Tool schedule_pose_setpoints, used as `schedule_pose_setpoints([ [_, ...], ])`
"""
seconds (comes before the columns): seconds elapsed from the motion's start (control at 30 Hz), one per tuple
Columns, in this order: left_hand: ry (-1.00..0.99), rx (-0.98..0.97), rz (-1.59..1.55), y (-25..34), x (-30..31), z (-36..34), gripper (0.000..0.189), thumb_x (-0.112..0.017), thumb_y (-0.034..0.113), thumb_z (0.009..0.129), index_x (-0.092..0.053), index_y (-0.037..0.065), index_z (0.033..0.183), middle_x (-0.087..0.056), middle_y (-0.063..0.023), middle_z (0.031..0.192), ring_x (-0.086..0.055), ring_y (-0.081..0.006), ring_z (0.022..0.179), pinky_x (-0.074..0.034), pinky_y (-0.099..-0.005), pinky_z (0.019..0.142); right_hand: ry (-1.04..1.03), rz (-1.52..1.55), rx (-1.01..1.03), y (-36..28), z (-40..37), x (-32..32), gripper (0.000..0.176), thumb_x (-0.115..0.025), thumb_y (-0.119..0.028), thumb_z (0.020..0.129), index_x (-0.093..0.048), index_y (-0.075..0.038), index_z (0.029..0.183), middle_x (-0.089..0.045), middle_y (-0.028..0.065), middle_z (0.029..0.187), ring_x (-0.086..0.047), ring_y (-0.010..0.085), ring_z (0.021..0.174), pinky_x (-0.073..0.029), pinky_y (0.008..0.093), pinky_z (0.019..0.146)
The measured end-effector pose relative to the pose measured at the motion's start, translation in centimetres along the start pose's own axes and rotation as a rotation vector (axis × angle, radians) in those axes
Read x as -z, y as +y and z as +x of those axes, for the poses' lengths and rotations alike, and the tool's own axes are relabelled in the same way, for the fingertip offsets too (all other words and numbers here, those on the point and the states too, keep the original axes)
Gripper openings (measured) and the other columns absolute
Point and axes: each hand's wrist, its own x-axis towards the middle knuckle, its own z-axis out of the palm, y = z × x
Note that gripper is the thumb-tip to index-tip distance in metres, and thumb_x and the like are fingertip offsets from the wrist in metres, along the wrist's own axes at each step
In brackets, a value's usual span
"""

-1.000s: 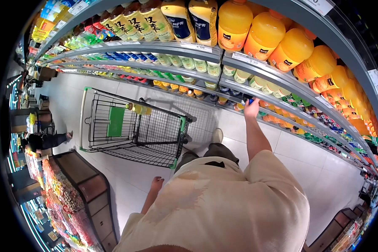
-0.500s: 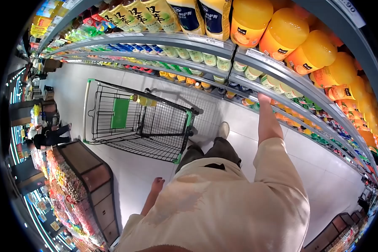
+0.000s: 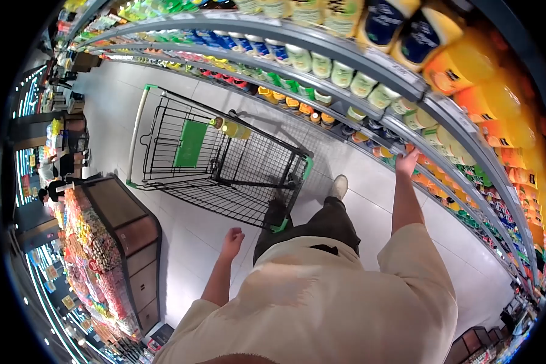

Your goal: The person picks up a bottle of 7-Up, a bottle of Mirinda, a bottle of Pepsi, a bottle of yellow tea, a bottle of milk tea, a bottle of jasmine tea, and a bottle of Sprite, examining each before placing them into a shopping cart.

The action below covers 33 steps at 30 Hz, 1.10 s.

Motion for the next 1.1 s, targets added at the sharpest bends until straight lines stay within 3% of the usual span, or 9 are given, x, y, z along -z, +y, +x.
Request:
schedule_pose_setpoints([
  [0.1,-0.026,-0.172,-0.219,-1.5,1.1,6.7,0.033,-0.068,0.016,0.090,-0.058,0.001,0.118,-0.067,-0.0100,0.107,-0.064,-0.0170,0.094,-0.051,-0.0311,0.084,-0.162,-0.111,0.017,2.7,-8.2,-4.6,0.067,-0.069,-0.019,0.081,-0.039,-0.002,0.138,-0.056,0.0246,0.117,-0.055,0.0424,0.109,-0.046,0.0498,0.094],
  [0.17,-0.070,-0.192,-0.227,0.2,2.8,10.8,0.030,-0.068,0.013,0.090,-0.058,0.002,0.116,-0.066,-0.0079,0.105,-0.063,-0.0151,0.092,-0.051,-0.0302,0.083,-0.581,-0.187,-0.106,0.4,-14.9,-4.3,0.066,-0.074,-0.023,0.081,-0.043,-0.005,0.137,-0.061,0.0213,0.110,-0.060,0.0378,0.103,-0.050,0.0472,0.089],
  [0.2,-0.100,-0.214,-0.233,1.3,3.6,13.4,0.028,-0.068,0.011,0.089,-0.058,0.003,0.114,-0.066,-0.0059,0.103,-0.062,-0.0132,0.089,-0.051,-0.0293,0.082,-0.595,-0.195,0.104,3.3,-19.1,-6.4,0.065,-0.074,-0.021,0.082,-0.044,-0.006,0.137,-0.064,0.0174,0.096,-0.063,0.0352,0.093,-0.052,0.0455,0.085],
  [0.33,-0.257,-0.348,-0.199,2.0,6.0,26.4,0.029,-0.069,0.015,0.088,-0.059,0.005,0.113,-0.066,-0.0082,0.102,-0.064,-0.0181,0.090,-0.052,-0.0326,0.081,-0.942,-0.066,-0.215,-5.3,-30.6,-2.2,0.050,-0.070,-0.023,0.085,-0.057,-0.007,0.130,-0.068,0.0147,0.088,-0.066,0.0270,0.086,-0.054,0.0394,0.078],
  [0.47,-0.102,-0.389,0.209,8.3,10.0,36.9,0.040,-0.072,0.020,0.082,-0.057,0.005,0.117,-0.067,-0.0186,0.107,-0.066,-0.0353,0.098,-0.052,-0.0438,0.088,-0.986,-0.014,-0.177,-11.4,-36.9,2.2,0.041,-0.068,-0.023,0.087,-0.062,-0.009,0.125,-0.070,0.0120,0.097,-0.067,0.0250,0.092,-0.053,0.0371,0.084],
  [0.63,0.088,-0.467,0.394,11.6,10.1,48.0,0.057,-0.076,0.024,0.080,-0.053,0.004,0.129,-0.063,-0.0227,0.120,-0.060,-0.0401,0.113,-0.049,-0.0474,0.097,-0.906,-0.023,-0.323,-15.4,-39.5,6.4,0.037,-0.066,-0.021,0.090,-0.062,-0.011,0.125,-0.071,0.0109,0.098,-0.067,0.0221,0.091,-0.054,0.0364,0.082],
  [0.77,-0.135,-0.315,0.562,11.2,8.7,52.3,0.064,-0.075,0.027,0.081,-0.052,0.005,0.136,-0.064,-0.0238,0.124,-0.061,-0.0390,0.116,-0.049,-0.0444,0.099,-0.879,-0.053,-0.415,-17.1,-39.8,8.0,0.037,-0.066,-0.021,0.090,-0.062,-0.012,0.126,-0.071,0.0096,0.099,-0.066,0.0210,0.091,-0.054,0.0357,0.081],
  [1.0,-0.095,-0.383,0.642,11.6,8.5,48.4,0.052,-0.065,0.029,0.092,-0.051,0.008,0.137,-0.064,-0.0204,0.125,-0.065,-0.0344,0.110,-0.051,-0.0420,0.094,-0.844,0.054,-0.466,-19.8,-41.1,7.8,0.037,-0.064,-0.021,0.092,-0.061,-0.013,0.127,-0.069,0.0065,0.098,-0.064,0.0179,0.087,-0.053,0.0339,0.077],
  [1.1,-0.282,-0.266,0.029,10.1,8.1,44.8,0.046,-0.047,0.039,0.102,-0.060,0.002,0.125,-0.064,-0.0194,0.119,-0.065,-0.0288,0.091,-0.056,-0.0394,0.081,-0.855,0.090,-0.344,-21.8,-41.1,7.3,0.036,-0.064,-0.019,0.092,-0.060,-0.012,0.127,-0.068,0.0070,0.096,-0.064,0.0179,0.085,-0.053,0.0335,0.076],
])
